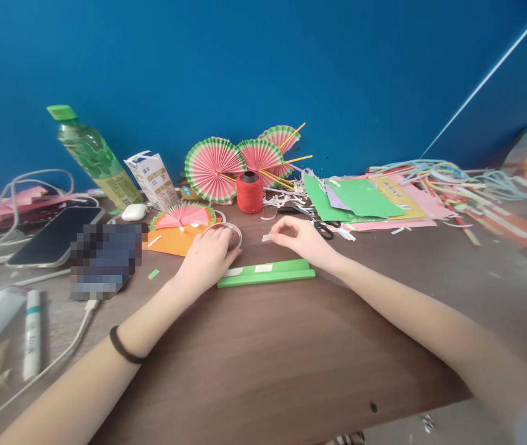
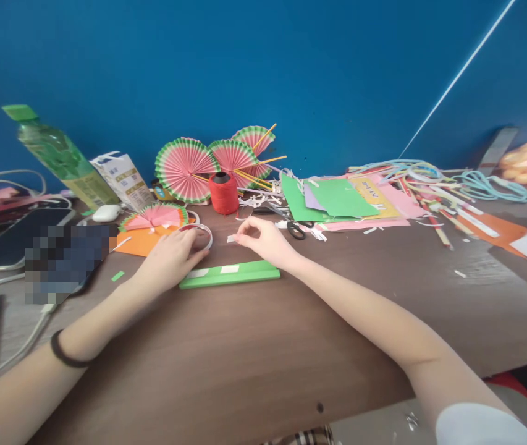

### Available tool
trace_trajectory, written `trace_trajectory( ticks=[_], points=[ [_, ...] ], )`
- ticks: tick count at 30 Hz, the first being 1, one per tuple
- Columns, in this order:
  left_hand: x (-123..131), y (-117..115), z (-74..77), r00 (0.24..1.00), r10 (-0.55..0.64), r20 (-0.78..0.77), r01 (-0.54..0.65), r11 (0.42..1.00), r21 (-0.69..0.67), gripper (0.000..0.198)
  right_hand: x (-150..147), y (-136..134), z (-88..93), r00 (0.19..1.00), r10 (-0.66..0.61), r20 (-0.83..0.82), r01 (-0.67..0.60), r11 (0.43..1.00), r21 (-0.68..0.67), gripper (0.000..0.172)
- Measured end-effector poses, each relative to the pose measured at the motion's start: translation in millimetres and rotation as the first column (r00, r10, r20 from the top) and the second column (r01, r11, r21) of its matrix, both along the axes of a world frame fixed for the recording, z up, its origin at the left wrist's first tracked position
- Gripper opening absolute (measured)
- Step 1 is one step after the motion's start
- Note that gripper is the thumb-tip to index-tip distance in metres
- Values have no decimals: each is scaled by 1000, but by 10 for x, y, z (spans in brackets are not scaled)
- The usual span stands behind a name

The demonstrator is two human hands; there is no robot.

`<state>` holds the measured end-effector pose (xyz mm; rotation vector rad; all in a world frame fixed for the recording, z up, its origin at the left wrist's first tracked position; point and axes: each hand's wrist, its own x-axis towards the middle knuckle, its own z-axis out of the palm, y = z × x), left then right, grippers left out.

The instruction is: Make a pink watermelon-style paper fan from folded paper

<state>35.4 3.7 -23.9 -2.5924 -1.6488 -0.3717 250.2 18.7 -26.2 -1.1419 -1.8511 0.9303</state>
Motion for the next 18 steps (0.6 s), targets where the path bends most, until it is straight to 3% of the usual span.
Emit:
trace_trajectory(
  ticks=[3, 6, 8, 13, 18],
  points=[
    [51, -71, 71, 989, -144, 32, 143, 989, 35, 27, 47, 41, 61, 996, -39, 84, 40, 999, -5, 21],
    [156, -200, 129, 909, -409, 78, 416, 900, -127, 32, 87, 57, 117, 995, -12, 96, 21, 996, -89, 23],
    [236, -312, 134, 880, -470, 72, 474, 856, -205, 34, 121, 65, 152, 992, 19, 125, 0, 989, -151, 24],
    [382, -594, 117, 930, -360, -75, 329, 905, -269, 43, 250, 128, 203, 942, 199, 271, -122, 953, -276, 26],
    [443, -730, 167, 952, -256, -168, 191, 924, -330, 37, 321, 177, 198, 878, 301, 372, -181, 929, -322, 27]
  ],
)
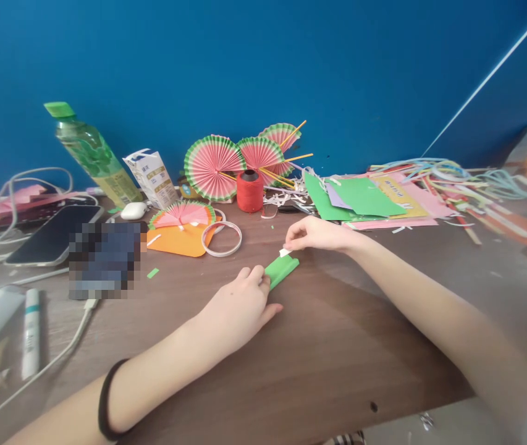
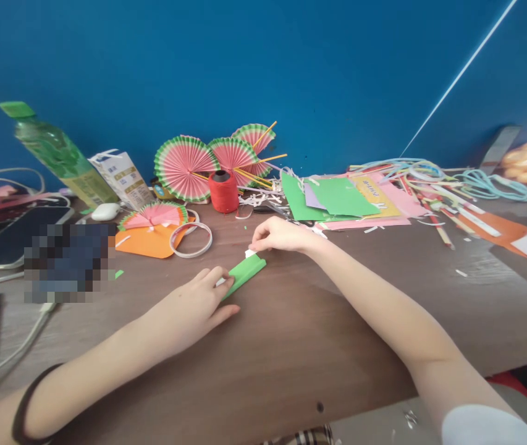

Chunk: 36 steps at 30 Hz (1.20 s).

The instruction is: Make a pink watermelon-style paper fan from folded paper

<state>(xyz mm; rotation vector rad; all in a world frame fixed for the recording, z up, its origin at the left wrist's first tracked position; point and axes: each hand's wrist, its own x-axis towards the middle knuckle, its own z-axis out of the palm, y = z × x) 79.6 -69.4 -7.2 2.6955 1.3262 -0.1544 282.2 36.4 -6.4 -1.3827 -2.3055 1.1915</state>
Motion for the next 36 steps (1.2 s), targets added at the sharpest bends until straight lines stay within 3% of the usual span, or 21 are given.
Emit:
trace_trajectory(
  ticks=[8, 36],
  points=[
    [27, 1, -43, 999, -37, 26, 37, 999, 9, 38, -106, -41, -19, 996, 60, 63, -61, 998, 14, 21],
    [33, -15, -48, 999, -38, 1, 38, 999, 13, 36, -165, -27, -96, 989, 30, 145, -49, 990, 131, 16]
  ],
)
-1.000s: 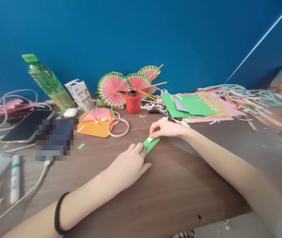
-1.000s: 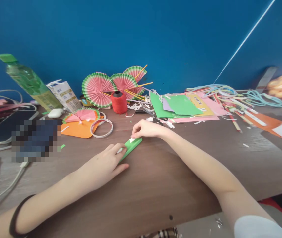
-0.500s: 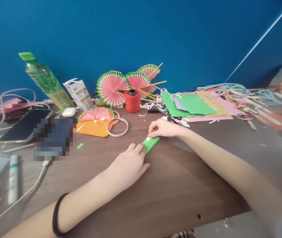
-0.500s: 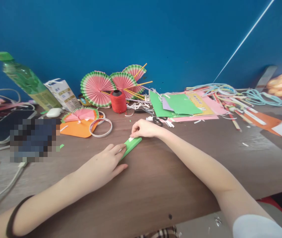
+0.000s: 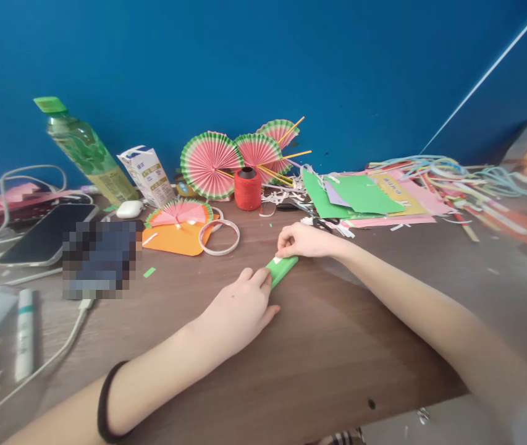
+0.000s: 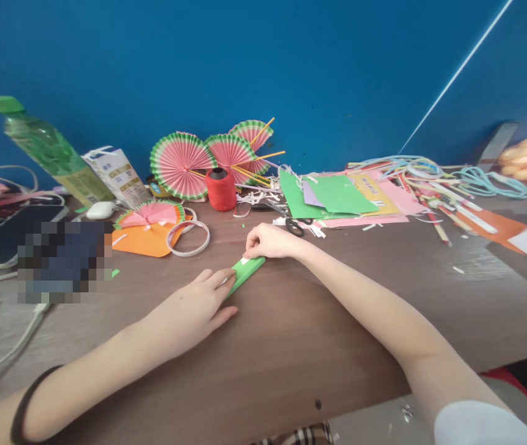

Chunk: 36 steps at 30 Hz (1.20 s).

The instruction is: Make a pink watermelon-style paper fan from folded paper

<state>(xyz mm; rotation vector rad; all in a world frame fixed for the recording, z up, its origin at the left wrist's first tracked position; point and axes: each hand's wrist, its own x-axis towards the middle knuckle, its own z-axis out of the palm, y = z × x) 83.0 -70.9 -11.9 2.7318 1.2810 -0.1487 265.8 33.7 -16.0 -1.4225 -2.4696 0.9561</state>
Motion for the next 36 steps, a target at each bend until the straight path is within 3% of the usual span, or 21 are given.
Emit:
trace_trajectory(
  ticks=[13, 17, 23, 30, 36],
  points=[
    [5, -5, -9, 1000, -12, -2, 12, 1000, 17, 40, -25, -111, -20, 990, -65, 124, 33, 969, 245, 17],
    [4, -7, -16, 1000, -8, -27, 9, 999, 34, 41, 21, -75, 19, 984, -100, 147, 69, 977, 203, 30],
    [10, -21, -18, 999, -7, -53, 10, 999, 51, 42, 116, 87, -33, 991, -115, 75, 113, 993, 28, 11],
    [18, -13, -17, 999, -7, -53, 9, 999, 37, 43, 88, 17, -21, 995, -93, 48, 89, 994, 70, 28],
    [-4, 2, 4, 1000, 0, 4, 0, 1000, -10, 38, 120, 52, -85, 999, -21, -42, 25, 996, 87, 12]
  ],
)
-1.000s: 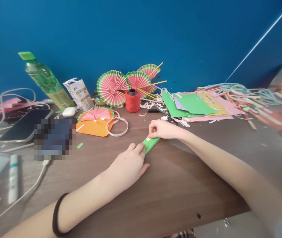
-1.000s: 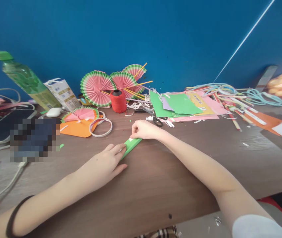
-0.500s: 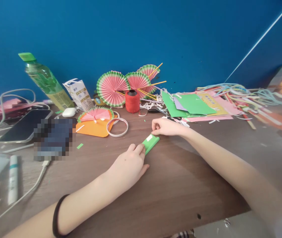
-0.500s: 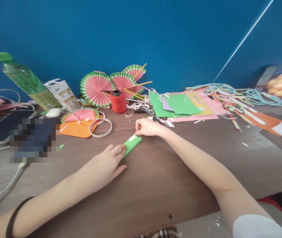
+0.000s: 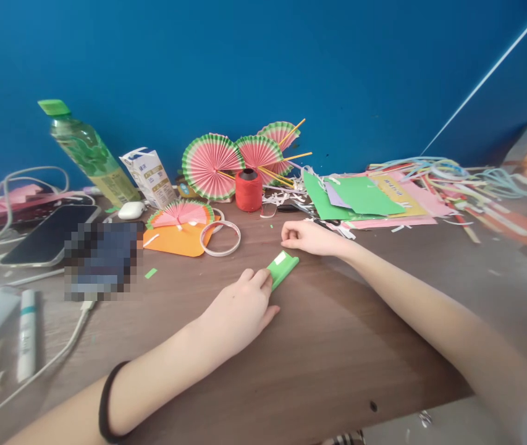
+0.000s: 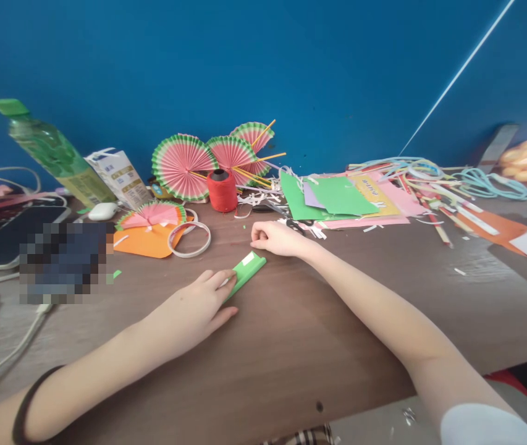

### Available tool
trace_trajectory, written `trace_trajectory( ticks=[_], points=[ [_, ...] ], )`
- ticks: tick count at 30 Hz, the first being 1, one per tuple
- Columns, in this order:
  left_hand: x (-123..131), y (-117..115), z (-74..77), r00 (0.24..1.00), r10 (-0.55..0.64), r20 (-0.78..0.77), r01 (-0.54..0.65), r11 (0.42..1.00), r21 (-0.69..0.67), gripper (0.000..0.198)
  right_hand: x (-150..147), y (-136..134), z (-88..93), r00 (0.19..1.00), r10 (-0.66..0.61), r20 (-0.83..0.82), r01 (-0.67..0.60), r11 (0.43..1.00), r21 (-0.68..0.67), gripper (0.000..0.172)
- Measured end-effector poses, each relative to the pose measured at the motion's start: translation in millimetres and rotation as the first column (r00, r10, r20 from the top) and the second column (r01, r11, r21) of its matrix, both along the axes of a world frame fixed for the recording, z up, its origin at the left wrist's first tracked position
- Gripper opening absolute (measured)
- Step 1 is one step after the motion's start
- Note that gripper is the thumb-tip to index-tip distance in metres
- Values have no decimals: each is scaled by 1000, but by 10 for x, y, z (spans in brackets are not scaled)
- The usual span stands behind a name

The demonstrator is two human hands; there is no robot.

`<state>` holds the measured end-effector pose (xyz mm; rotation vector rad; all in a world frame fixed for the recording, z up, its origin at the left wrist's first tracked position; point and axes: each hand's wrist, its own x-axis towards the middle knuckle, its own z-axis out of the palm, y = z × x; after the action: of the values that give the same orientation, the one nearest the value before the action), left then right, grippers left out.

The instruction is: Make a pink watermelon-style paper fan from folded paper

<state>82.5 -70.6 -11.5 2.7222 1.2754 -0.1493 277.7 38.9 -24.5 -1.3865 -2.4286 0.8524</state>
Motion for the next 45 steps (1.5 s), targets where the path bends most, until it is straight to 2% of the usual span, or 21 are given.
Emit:
trace_trajectory(
  ticks=[4, 6, 10, 12, 14, 17, 20, 22, 25, 29, 32, 37, 45],
  points=[
    [-37, 89, 29, 991, 36, 127, -23, 995, -101, 36, 16, -17, 16, 985, 172, -17, -172, 985, 18, 26],
    [-65, 159, 45, 969, 67, 238, -28, 986, -165, 34, 12, -37, 42, 974, 225, 4, -226, 974, 20, 23],
    [-125, 297, 56, 881, 224, 416, -110, 954, -280, 29, -20, -76, 93, 978, 207, -24, -207, 978, -8, 17],
    [-147, 345, 33, 820, 311, 480, -171, 934, -314, 28, -54, -98, 107, 983, 167, -78, -171, 984, -52, 17],
    [-161, 379, -4, 774, 357, 522, -183, 916, -356, 28, -101, -124, 106, 973, 157, -170, -173, 981, -84, 16],
    [-171, 410, -60, 759, 383, 526, -186, 903, -388, 27, -184, -176, 78, 933, 165, -320, -184, 982, -29, 15],
    [-180, 431, -96, 735, 439, 517, -251, 884, -393, 28, -263, -243, 46, 913, 109, -393, -38, 982, 184, 13],
    [-187, 443, -108, 701, 465, 540, -265, 874, -408, 29, -303, -288, 35, 915, 110, -388, 33, 939, 342, 8],
    [-192, 452, -112, 660, 473, 584, -244, 870, -429, 30, -346, -347, 29, 944, 139, -301, 19, 884, 467, 6],
    [-187, 442, -102, 636, 527, 563, -272, 837, -475, 34, -385, -406, 9, 973, 98, -207, 24, 855, 518, 12],
    [-182, 424, -92, 625, 520, 582, -264, 843, -469, 34, -410, -441, -4, 977, 71, -201, 50, 839, 541, 15],
    [-177, 405, -97, 620, 500, 605, -244, 855, -457, 33, -431, -477, -8, 983, 58, -171, 39, 856, 516, 16],
    [-168, 399, -57, 581, 545, 604, -244, 825, -510, 33, -423, -491, 5, 982, 77, -172, 28, 840, 541, 16]
  ],
)
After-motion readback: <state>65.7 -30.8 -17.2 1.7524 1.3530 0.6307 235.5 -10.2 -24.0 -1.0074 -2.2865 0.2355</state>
